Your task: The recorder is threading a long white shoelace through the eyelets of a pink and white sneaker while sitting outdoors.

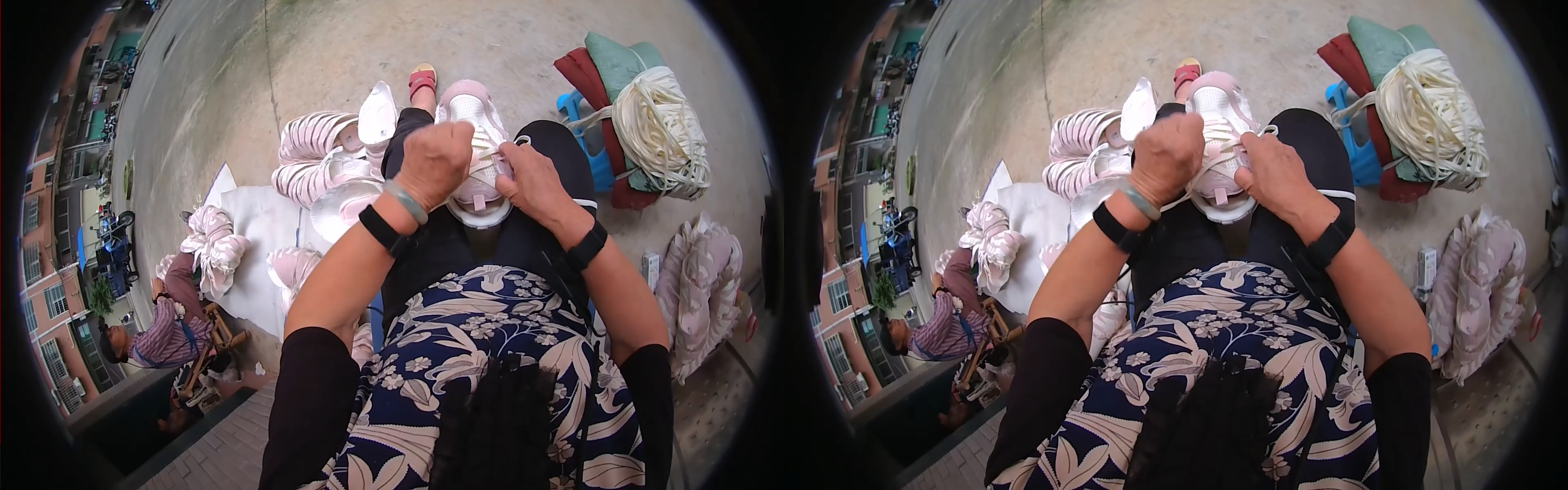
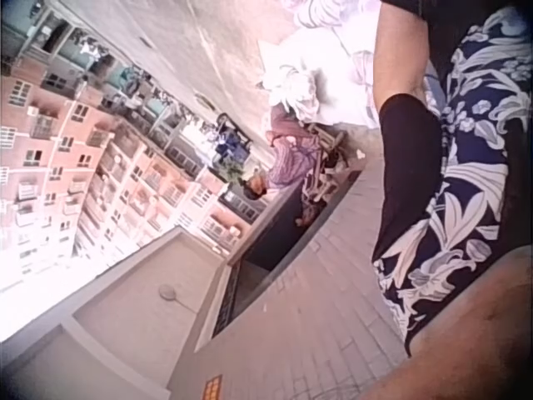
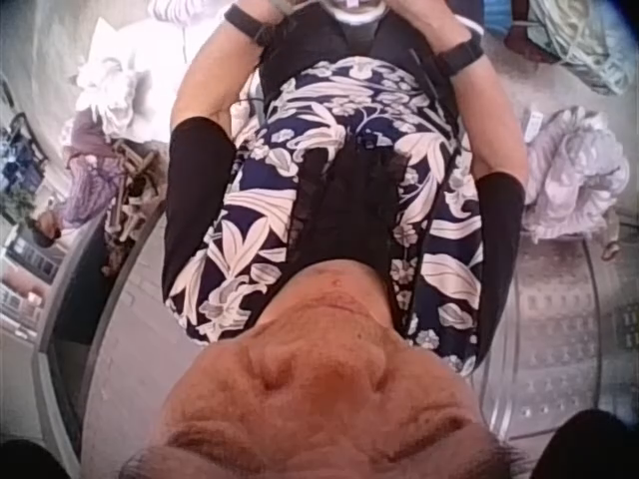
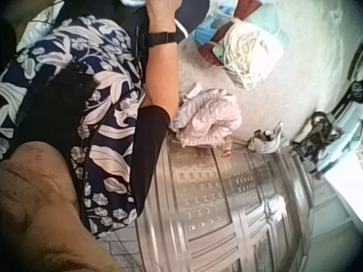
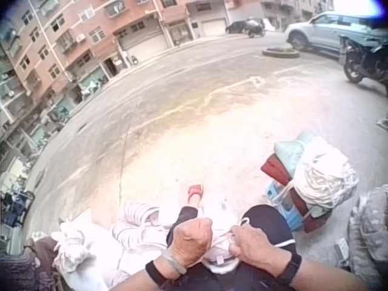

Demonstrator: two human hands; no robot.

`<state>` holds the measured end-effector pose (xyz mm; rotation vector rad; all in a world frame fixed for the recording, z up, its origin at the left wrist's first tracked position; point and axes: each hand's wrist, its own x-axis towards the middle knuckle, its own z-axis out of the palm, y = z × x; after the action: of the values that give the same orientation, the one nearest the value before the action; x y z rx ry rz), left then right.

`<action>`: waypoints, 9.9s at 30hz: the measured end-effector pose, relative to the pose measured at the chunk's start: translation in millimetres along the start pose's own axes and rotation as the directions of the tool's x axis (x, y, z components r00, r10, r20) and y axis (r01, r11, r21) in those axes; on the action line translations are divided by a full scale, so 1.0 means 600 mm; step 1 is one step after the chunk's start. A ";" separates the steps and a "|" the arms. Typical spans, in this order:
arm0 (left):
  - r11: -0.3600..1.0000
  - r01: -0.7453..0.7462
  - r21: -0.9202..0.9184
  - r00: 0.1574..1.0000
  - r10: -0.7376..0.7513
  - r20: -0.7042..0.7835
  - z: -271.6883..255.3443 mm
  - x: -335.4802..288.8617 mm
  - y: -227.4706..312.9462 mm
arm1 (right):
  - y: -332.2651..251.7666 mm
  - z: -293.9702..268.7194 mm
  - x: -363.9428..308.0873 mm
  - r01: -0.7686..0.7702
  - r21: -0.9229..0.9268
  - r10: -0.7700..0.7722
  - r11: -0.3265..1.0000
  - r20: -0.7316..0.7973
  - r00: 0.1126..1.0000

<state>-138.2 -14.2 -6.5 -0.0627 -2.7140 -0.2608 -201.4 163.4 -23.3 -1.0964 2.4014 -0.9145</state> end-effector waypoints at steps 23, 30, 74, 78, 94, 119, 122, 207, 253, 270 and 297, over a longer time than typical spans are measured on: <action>0.926 0.335 -0.175 0.942 -0.323 0.094 0.021 -0.063 0.006 | 0.002 -0.008 0.012 -0.014 0.007 0.014 1.000 0.067 0.998; 0.969 -0.233 -0.080 0.969 0.238 0.064 -0.012 -0.015 -0.025 | 0.004 -0.009 0.015 -0.022 -0.001 0.022 1.000 0.077 0.997; 0.996 -0.022 -0.091 0.984 0.038 0.174 -0.048 -0.134 0.004 | 0.008 0.002 -0.003 -0.162 0.203 0.166 0.966 0.000 0.986; 0.998 -0.031 -0.063 0.991 0.039 0.126 -0.093 -0.124 -0.018 | 0.016 0.001 -0.006 -0.147 0.172 0.152 0.974 -0.012 0.988; 0.996 0.004 -0.087 0.985 0.011 0.171 -0.090 -0.171 -0.012 | 0.057 0.054 0.047 -0.441 0.382 0.559 0.812 -0.293 0.775; 0.973 0.200 0.114 0.971 -0.212 0.114 -0.168 -0.262 -0.074 | 0.022 0.036 0.012 -0.255 0.252 0.314 0.933 -0.230 0.921; 0.975 0.224 0.017 0.968 -0.224 0.115 -0.166 -0.258 -0.067 | 0.026 0.034 0.008 -0.239 0.284 0.304 0.929 -0.213 0.928; 0.607 0.010 -0.794 0.760 0.512 0.401 -0.247 -0.042 0.136 | -0.062 0.005 0.031 0.316 -0.369 -0.358 0.874 -0.049 0.932; 0.237 0.831 -0.504 0.538 -0.574 0.617 -0.143 -0.195 -0.143 | 0.107 -0.128 -0.101 -0.511 0.683 0.529 0.522 0.211 0.822; 0.140 0.881 -0.452 0.472 -0.325 0.819 -0.086 -0.134 -0.032 | 0.026 -0.018 -0.016 -0.438 0.693 0.450 0.572 0.181 0.874; -0.085 0.845 -0.528 0.477 -0.326 0.816 -0.072 -0.129 -0.025 | 0.055 -0.016 0.022 -0.104 0.019 0.105 0.994 -0.245 0.964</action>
<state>-51.6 -37.8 -1.4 1.0162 -2.1626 -2.4611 -233.3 173.4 -39.6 -0.8884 2.6234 -1.0758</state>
